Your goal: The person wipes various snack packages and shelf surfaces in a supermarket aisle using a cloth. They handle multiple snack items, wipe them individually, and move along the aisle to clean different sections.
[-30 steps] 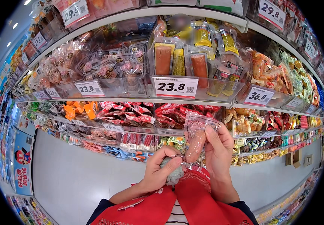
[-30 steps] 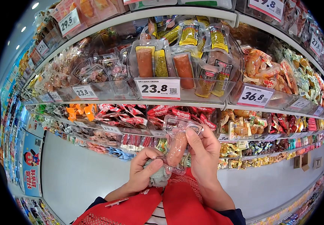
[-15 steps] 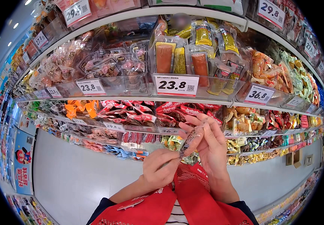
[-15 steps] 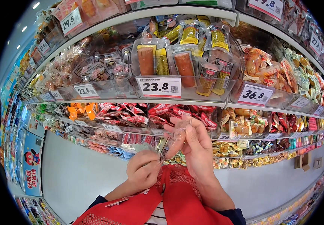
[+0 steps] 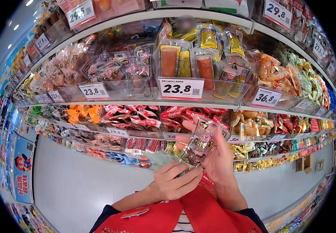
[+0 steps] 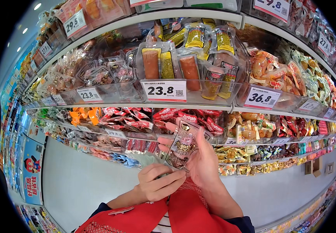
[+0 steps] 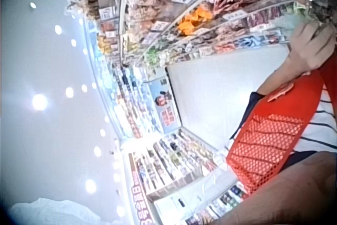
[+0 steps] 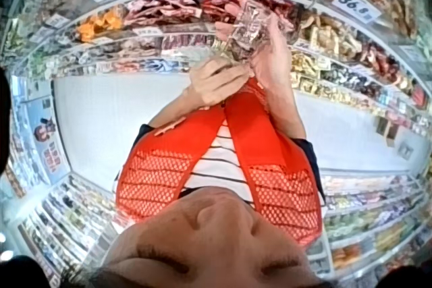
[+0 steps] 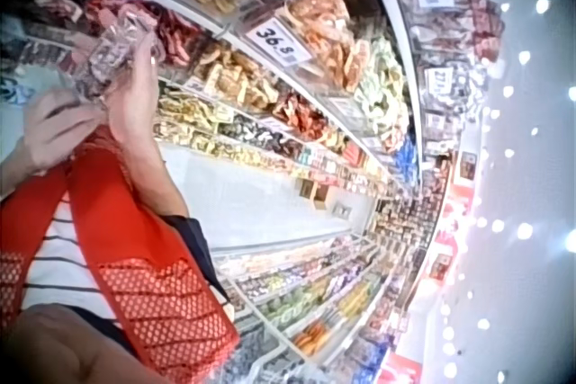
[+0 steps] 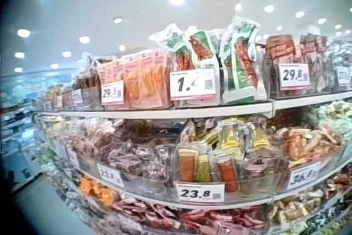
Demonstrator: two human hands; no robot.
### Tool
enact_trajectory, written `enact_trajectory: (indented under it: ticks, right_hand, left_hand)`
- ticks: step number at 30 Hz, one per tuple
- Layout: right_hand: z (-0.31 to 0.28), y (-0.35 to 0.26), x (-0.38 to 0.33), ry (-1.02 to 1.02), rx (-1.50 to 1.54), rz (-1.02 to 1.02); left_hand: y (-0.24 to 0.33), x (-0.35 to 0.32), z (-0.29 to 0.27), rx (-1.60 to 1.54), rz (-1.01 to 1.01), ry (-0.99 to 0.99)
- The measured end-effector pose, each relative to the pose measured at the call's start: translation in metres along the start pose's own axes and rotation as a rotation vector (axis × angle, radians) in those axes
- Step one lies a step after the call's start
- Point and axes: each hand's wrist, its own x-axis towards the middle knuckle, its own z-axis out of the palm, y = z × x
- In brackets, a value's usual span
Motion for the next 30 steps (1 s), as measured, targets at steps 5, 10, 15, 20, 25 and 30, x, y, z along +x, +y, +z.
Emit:
enact_trajectory:
  ticks: [5, 10, 15, 20, 25, 30]
  right_hand:
    - [0.001, -0.009, -0.001, -0.028, -0.026, 0.029]
    - [0.0, -0.012, -0.002, -0.044, -0.054, 0.052]
    - [0.0, -0.009, -0.002, -0.06, -0.005, 0.113]
    - [-0.003, -0.004, -0.001, -0.076, -0.002, 0.13]
    - [-0.013, 0.012, -0.009, 0.101, -0.53, -0.193]
    - [-0.016, 0.002, -0.012, 0.179, -0.577, -0.218]
  left_hand:
    - [0.01, -0.013, 0.006, -0.246, -0.298, 0.197]
    - [0.011, -0.013, -0.01, -0.594, -0.911, 0.027]
    - [0.012, -0.018, -0.004, -1.004, -1.162, -0.174]
    - [0.016, -0.019, -0.002, -1.21, -1.22, -0.061]
    - [0.018, -0.016, -0.003, -1.34, -1.251, 0.037]
    - [0.016, -0.019, -0.002, -1.249, -1.177, -0.04]
